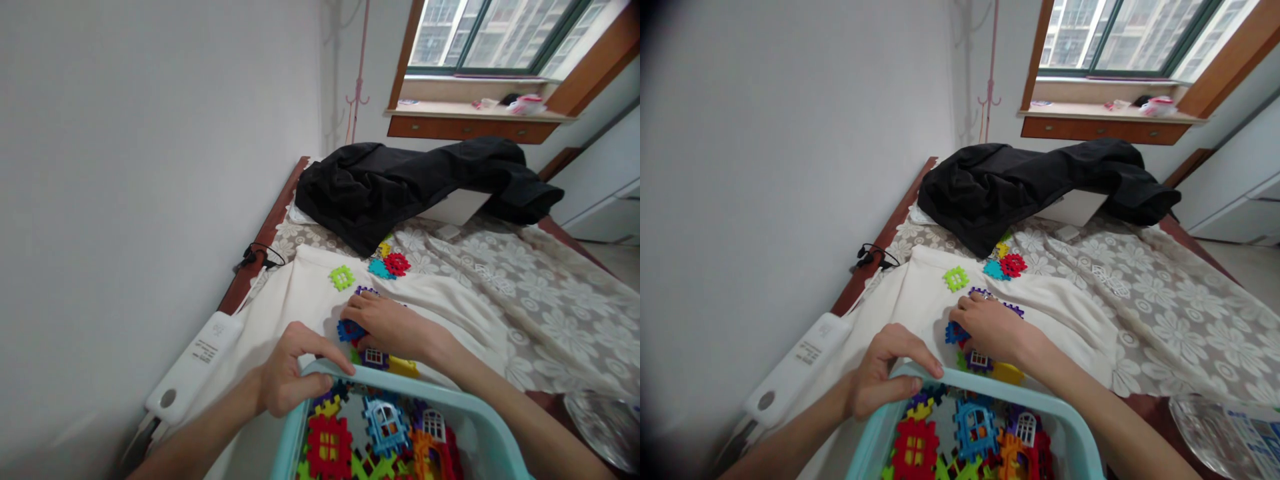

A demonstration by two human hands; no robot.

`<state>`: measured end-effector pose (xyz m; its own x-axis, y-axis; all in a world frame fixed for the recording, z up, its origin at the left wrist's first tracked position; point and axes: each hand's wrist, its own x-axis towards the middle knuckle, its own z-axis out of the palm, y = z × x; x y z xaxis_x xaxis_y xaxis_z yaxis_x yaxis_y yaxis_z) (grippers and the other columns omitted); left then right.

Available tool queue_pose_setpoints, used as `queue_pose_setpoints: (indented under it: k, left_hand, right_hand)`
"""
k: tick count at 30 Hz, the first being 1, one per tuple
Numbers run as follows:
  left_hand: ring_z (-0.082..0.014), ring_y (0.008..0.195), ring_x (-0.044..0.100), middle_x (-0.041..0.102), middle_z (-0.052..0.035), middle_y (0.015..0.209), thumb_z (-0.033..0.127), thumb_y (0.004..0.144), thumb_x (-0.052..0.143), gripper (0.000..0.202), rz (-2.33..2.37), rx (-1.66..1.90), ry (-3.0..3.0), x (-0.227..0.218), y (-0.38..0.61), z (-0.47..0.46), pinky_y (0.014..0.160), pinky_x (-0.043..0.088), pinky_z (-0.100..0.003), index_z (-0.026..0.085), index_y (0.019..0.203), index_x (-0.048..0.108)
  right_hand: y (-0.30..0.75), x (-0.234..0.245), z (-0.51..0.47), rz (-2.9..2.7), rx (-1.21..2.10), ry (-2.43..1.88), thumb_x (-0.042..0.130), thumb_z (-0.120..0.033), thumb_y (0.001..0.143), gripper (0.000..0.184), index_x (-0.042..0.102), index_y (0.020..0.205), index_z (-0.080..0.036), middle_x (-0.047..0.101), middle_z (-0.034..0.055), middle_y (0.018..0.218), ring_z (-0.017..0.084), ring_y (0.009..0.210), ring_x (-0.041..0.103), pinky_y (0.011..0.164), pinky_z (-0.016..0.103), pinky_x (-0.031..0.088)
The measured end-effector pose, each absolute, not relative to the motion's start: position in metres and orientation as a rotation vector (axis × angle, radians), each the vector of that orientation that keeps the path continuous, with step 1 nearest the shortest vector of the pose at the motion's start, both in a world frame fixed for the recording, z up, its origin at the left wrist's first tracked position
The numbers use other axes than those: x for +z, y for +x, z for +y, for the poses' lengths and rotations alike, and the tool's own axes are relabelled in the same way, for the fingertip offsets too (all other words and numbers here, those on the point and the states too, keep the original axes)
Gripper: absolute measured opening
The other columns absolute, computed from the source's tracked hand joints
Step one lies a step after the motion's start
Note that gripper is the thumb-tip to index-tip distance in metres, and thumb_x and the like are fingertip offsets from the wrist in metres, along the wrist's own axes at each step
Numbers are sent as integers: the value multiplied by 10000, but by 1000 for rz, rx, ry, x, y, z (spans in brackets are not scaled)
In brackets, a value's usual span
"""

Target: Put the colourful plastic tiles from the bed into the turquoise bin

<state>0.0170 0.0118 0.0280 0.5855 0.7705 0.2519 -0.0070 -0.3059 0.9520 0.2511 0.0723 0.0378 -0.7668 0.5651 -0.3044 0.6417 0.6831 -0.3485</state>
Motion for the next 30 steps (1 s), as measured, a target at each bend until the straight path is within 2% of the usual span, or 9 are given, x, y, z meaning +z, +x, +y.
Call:
queue_pose_setpoints:
  k: [3, 7, 9, 12, 16, 19, 24, 28, 30]
  left_hand:
    - [-159, 510, 643, 807, -110, 710, 187, 734, 715, 273, 651, 880, 1730, 27, 16, 12, 535, 459, -219, 114, 942, 875]
    - [-159, 529, 650, 824, -121, 764, 194, 737, 713, 273, 658, 865, 1722, 29, 17, 11, 535, 449, -220, 116, 942, 876]
    - [-165, 548, 664, 828, -129, 781, 194, 740, 713, 272, 655, 866, 1709, 30, 17, 11, 548, 457, -222, 108, 939, 876]
    - [-168, 548, 667, 824, -130, 768, 197, 748, 716, 269, 669, 865, 1704, 31, 18, 10, 554, 459, -227, 102, 942, 876]
    - [-173, 548, 669, 818, -127, 754, 225, 763, 723, 256, 679, 860, 1719, 30, 18, 11, 534, 442, -232, 111, 932, 876]
    - [-169, 538, 664, 815, -123, 746, 224, 768, 720, 263, 674, 862, 1723, 29, 17, 11, 526, 439, -231, 113, 948, 876]
    - [-171, 529, 668, 816, -129, 744, 187, 743, 711, 278, 636, 871, 1722, 26, 16, 12, 535, 455, -230, 101, 949, 876]
    - [-159, 509, 651, 817, -121, 742, 174, 744, 707, 281, 647, 878, 1732, 27, 16, 12, 523, 443, -224, 107, 960, 874]
    - [-164, 528, 663, 820, -128, 759, 187, 759, 707, 272, 664, 867, 1735, 28, 16, 11, 528, 443, -228, 104, 959, 872]
  right_hand:
    - [253, 44, 74, 2696, -666, 996, 714, -256, 916, 360, 680, 1246, -117, 681, 177, 1234, 344, 1171, 641, 1038, 476, 531]
    - [261, 40, 68, 2676, -788, 924, 811, -404, 832, 824, 493, 1563, -195, 509, 180, 1562, 419, 1375, 517, 1124, 552, 478]
    - [263, 37, 63, 2658, -738, 899, 803, -351, 823, 896, 416, 1626, -262, 405, 150, 1663, 454, 1445, 443, 1136, 592, 458]
    - [262, 34, 61, 2685, -647, 894, 776, -234, 810, 792, 506, 1554, -252, 484, 148, 1596, 431, 1412, 481, 1105, 562, 484]
    - [256, 36, 67, 2743, -623, 883, 619, -84, 847, 450, 637, 1291, -155, 662, 153, 1298, 332, 1212, 626, 1021, 470, 536]
    - [257, 40, 70, 2727, -636, 908, 612, -112, 866, 326, 654, 1189, -127, 685, 151, 1191, 324, 1133, 654, 1000, 464, 538]
    - [268, 53, 72, 2649, -906, 844, 764, -448, 870, 535, 646, 1273, -117, 627, 186, 1381, 370, 1272, 596, 1078, 494, 499]
    - [270, 62, 73, 2608, -1025, 869, 599, -291, 992, 323, 656, 1262, -122, 702, 156, 1253, 301, 1177, 658, 1039, 440, 513]
    - [267, 59, 71, 2619, -988, 916, 635, -227, 947, 473, 590, 1407, -126, 686, 166, 1321, 313, 1232, 639, 1055, 445, 502]
